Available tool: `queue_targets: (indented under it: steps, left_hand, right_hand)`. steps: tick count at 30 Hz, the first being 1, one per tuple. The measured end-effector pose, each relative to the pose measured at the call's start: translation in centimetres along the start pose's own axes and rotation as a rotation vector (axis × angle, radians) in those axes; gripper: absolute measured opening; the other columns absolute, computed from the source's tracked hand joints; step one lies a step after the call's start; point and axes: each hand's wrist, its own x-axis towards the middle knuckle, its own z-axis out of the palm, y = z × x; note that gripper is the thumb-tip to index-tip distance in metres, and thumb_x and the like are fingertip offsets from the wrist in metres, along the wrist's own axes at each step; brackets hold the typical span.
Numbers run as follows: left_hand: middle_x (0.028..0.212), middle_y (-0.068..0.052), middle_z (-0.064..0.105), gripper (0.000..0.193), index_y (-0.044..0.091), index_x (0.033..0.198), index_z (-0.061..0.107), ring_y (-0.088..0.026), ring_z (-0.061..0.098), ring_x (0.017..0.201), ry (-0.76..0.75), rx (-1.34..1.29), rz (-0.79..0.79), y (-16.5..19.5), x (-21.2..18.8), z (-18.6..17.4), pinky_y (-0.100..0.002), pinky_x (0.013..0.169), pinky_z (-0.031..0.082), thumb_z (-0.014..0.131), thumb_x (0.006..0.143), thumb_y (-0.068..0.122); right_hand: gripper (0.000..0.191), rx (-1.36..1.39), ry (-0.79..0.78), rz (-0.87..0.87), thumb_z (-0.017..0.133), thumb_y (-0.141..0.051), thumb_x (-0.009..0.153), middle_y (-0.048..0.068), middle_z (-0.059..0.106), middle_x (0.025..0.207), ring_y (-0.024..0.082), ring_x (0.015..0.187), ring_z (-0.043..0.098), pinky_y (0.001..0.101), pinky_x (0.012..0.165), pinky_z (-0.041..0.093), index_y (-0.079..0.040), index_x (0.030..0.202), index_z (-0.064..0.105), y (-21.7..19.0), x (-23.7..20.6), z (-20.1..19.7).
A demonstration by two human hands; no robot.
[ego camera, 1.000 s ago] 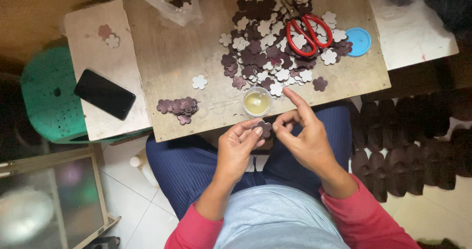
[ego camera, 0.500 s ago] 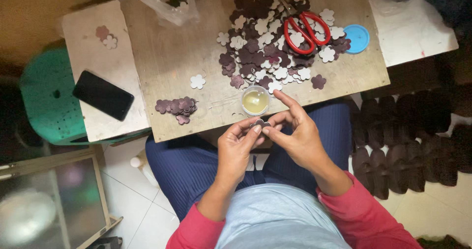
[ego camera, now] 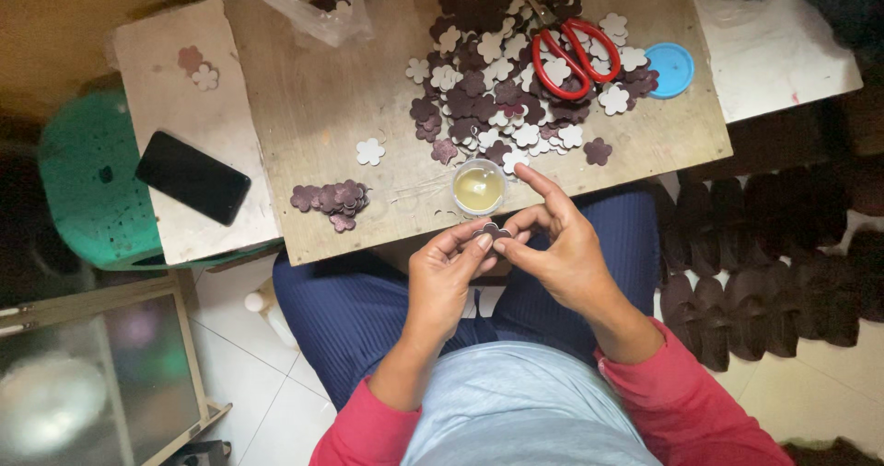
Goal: The person sits at a table and repeatedly picks up flower-shaped craft pieces, applies adhesive from a small container, and presses them together to form pairs. The person handles the pieces one at a time and places the finished pairs on the table.
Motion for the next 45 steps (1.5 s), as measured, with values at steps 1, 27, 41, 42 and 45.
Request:
queue_targets:
  steps: [1,27,41,42,45]
  left_hand:
    - [0.105,-0.007,0.074,0.031,-0.004,0.126,0.069,-0.007,0.069,0.087,0.004,0.006,-0.007,0.0,0.0,0.0,-0.02,0.077,0.059,0.068,0.097,0.005]
    - [0.104,-0.009,0.072,0.036,-0.002,0.131,0.064,-0.01,0.071,0.092,0.118,0.207,0.238,1.5,1.6,-2.5,-0.021,0.079,0.057,0.068,0.095,0.0]
    - [0.12,-0.015,0.072,0.03,0.007,0.116,0.072,-0.034,0.064,0.114,0.49,1.45,0.877,9.6,7.0,-8.6,-0.045,0.096,0.05,0.076,0.088,0.014]
    - [0.118,-0.013,0.073,0.026,0.007,0.114,0.073,-0.033,0.065,0.112,0.426,1.421,0.835,9.1,7.7,-8.3,-0.045,0.095,0.051,0.076,0.089,0.013]
    - [0.109,-0.011,0.074,0.022,0.006,0.107,0.074,-0.033,0.066,0.104,0.353,1.52,0.829,7.6,9.7,-7.7,-0.047,0.089,0.05,0.074,0.086,0.01]
  right_hand:
    - [0.09,-0.002,-0.001,0.0,0.079,0.004,0.081,0.002,0.067,0.088,0.007,0.085,0.062,0.0234,0.079,0.051,-0.003,0.159,0.036,0.1,0.0,0.0]
    - [0.088,0.034,0.005,0.054,0.076,0.002,0.084,0.004,0.071,0.097,0.008,0.088,0.061,0.0237,0.084,0.048,-0.002,0.161,0.032,1.1,0.6,-0.4]
    - [0.063,-0.642,0.172,-0.213,0.082,-0.011,0.083,0.007,0.072,0.103,0.017,0.084,0.067,0.0301,0.079,0.055,-0.01,0.142,0.06,-0.6,1.5,-0.2]
    - [0.06,-0.678,0.17,-0.265,0.082,-0.012,0.084,0.008,0.071,0.104,0.02,0.089,0.067,0.0319,0.081,0.054,-0.009,0.139,0.062,-0.7,1.6,-0.2]
    - [0.051,-0.796,0.159,-0.407,0.084,-0.016,0.083,0.012,0.069,0.111,0.028,0.102,0.065,0.0378,0.089,0.052,-0.007,0.131,0.068,-0.5,2.0,-0.1]
